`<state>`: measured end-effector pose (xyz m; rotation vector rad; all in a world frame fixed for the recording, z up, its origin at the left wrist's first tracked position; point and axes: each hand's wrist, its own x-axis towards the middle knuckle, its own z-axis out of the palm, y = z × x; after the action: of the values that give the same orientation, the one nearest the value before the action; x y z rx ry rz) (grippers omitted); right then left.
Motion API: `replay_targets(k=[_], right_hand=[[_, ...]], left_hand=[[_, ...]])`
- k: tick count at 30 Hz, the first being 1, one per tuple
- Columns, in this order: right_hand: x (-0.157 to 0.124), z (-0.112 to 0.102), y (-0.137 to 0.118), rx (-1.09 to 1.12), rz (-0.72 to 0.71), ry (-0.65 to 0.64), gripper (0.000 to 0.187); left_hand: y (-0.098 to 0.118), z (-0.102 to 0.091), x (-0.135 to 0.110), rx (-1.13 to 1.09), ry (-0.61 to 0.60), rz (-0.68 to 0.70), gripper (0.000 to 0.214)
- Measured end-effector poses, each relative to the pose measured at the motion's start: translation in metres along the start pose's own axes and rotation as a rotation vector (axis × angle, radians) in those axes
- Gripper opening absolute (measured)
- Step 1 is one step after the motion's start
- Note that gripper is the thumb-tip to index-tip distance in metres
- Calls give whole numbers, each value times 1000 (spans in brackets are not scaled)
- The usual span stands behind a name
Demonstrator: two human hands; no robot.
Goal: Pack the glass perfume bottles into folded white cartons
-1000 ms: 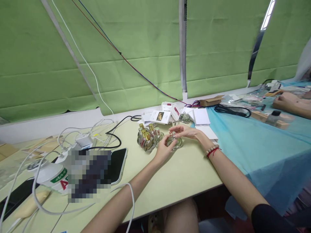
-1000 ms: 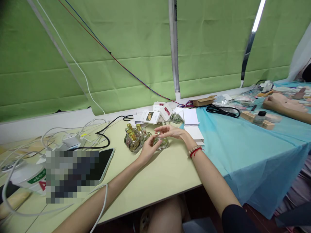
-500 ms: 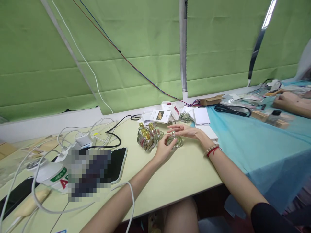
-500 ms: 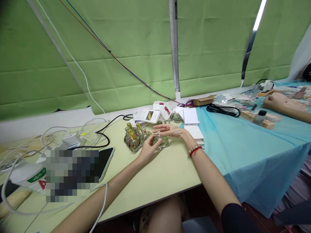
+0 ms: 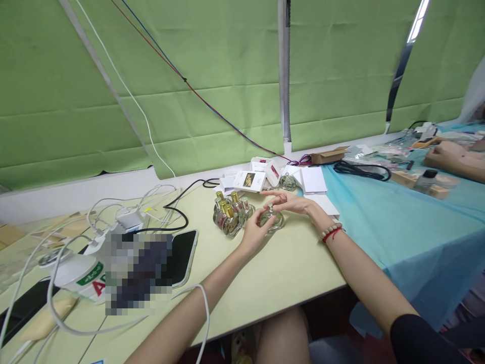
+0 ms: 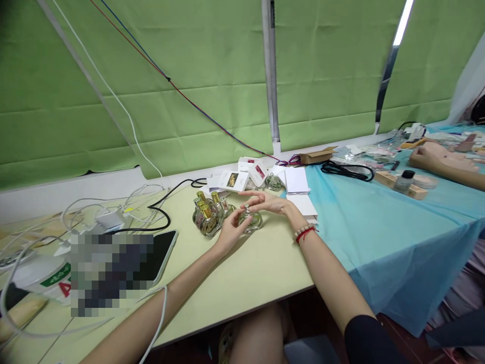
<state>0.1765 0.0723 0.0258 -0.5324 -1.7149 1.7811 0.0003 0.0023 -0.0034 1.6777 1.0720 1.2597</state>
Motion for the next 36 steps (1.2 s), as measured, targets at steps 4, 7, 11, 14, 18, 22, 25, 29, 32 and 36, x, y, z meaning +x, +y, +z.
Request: replay_targets(k=[4, 7, 11, 14, 18, 22, 25, 29, 32, 36], right_hand=[[1, 4, -1, -12, 1, 23, 69], [1, 3, 0, -16, 5, 25, 62], [2, 0, 2, -53, 22, 55, 42], [3, 0, 2, -93, 31, 89, 33], [2, -1, 3, -111, 33, 79, 32], [1, -3, 1, -40, -59, 138, 37], [5, -9, 2, -18, -150, 517, 36], [11, -16, 17, -448, -160, 921, 32], [13, -14, 31, -966, -136, 866, 36], [19, -6, 45, -1287, -27, 728, 46]], left_hand=[[0, 0, -1, 6, -3, -4, 39], [0, 1, 0, -12, 1, 2, 39], [0, 0, 0, 11, 9, 2, 37], [1, 0, 0, 20, -1, -14, 36], [0, 0, 0, -1, 4, -4, 37], [-4, 0, 0, 15, 21, -3, 34], [-7, 1, 0, 8, 21, -9, 33], [-6, 1, 0, 22, 11, 3, 30], [-4, 1, -1, 46, 13, 12, 27], [-2, 2, -2, 107, 24, 34, 25]])
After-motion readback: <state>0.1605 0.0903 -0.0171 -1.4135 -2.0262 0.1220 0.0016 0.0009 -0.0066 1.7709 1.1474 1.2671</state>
